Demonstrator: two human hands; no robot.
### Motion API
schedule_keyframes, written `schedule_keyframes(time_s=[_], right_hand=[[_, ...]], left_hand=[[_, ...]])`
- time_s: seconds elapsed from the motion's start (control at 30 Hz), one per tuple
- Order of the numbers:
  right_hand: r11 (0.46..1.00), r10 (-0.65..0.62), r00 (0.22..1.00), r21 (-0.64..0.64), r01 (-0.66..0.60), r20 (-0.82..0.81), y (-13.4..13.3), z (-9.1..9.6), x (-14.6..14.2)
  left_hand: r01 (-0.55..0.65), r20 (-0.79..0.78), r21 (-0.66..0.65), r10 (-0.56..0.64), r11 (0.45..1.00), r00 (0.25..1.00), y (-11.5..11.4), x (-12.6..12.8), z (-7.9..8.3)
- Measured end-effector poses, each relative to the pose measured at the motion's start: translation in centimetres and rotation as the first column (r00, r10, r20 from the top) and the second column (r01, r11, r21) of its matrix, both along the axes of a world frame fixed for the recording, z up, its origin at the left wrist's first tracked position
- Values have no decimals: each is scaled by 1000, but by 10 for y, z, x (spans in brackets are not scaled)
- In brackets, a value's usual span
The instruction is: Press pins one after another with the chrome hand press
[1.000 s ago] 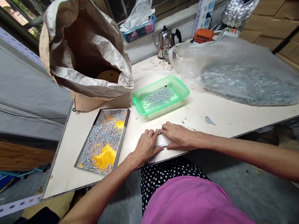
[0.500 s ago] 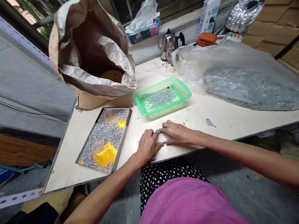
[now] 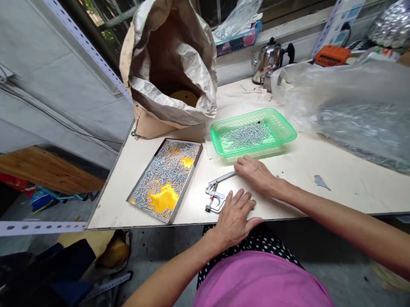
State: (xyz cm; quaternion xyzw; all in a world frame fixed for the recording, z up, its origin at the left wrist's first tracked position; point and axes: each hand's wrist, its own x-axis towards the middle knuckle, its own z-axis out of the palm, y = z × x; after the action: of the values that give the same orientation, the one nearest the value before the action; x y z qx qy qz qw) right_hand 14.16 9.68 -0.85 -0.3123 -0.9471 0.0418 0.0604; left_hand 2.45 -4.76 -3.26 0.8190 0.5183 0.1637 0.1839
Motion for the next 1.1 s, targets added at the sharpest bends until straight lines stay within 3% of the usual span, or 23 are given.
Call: schedule_keyframes(time_s=[0.07, 0.17, 0.27, 0.3, 0.37, 0.43, 0.47, 0.53, 0.6, 0.67, 0.77, 0.87, 0.9, 0.97, 1.1], right_hand=[[985, 169, 986, -38, -169, -14, -18, 8, -18], [890, 432, 901, -147, -432, -28, -44, 14, -45], [852, 514, 857, -137, -506, 30, -56, 8, -64], [850, 521, 852, -120, -513, 44, -57, 4, -69], [847, 526, 849, -117, -519, 41, -57, -5, -76], [855, 503, 864, -147, -498, -2, -57, -11, -81], [858, 483, 875, -177, -482, -43, -57, -11, -82], [860, 414, 895, -252, -444, -167, -56, -6, -81], [874, 297, 897, -285, -393, -327, -46, 8, -75], [927, 165, 865, -225, -300, -475, -26, 29, -62], [999, 22, 837, -24, -42, -547, 22, 55, -34], [971, -77, 912, 176, 160, -403, 58, 59, -6], [967, -92, 932, 192, 168, -352, 61, 56, 1], [981, -80, 946, 144, 131, -315, 50, 43, 10], [991, 7, 919, -123, -61, -395, -6, 13, 11]], left_hand=[[-6, 20, -3, 6, 1000, 1000, -1, 1, 0], [67, 31, 44, -69, 997, 997, -14, 4, 4], [266, -7, 248, -273, 932, 962, -41, -4, 16], [287, -29, 309, -293, 907, 956, -51, -12, 22], [180, -42, 383, -177, 906, 983, -68, -38, 33], [-73, -52, 384, 100, 920, 994, -78, -76, 43], [-227, -66, 378, 271, 897, 960, -79, -98, 47], [-516, -132, 333, 581, 789, 803, -74, -143, 51], [-654, -213, 303, 718, 693, 663, -64, -181, 50], [-721, -290, 261, 764, 642, 576, -51, -208, 46], [-763, -372, 178, 760, 622, 533, -32, -225, 39], [-791, -416, 103, 748, 603, 516, -18, -227, 35], [-795, -425, 84, 743, 600, 517, -16, -228, 35], [-791, -430, 50, 728, 609, 533, -14, -229, 34], [-758, -424, 11, 690, 652, 587, -19, -235, 38]])
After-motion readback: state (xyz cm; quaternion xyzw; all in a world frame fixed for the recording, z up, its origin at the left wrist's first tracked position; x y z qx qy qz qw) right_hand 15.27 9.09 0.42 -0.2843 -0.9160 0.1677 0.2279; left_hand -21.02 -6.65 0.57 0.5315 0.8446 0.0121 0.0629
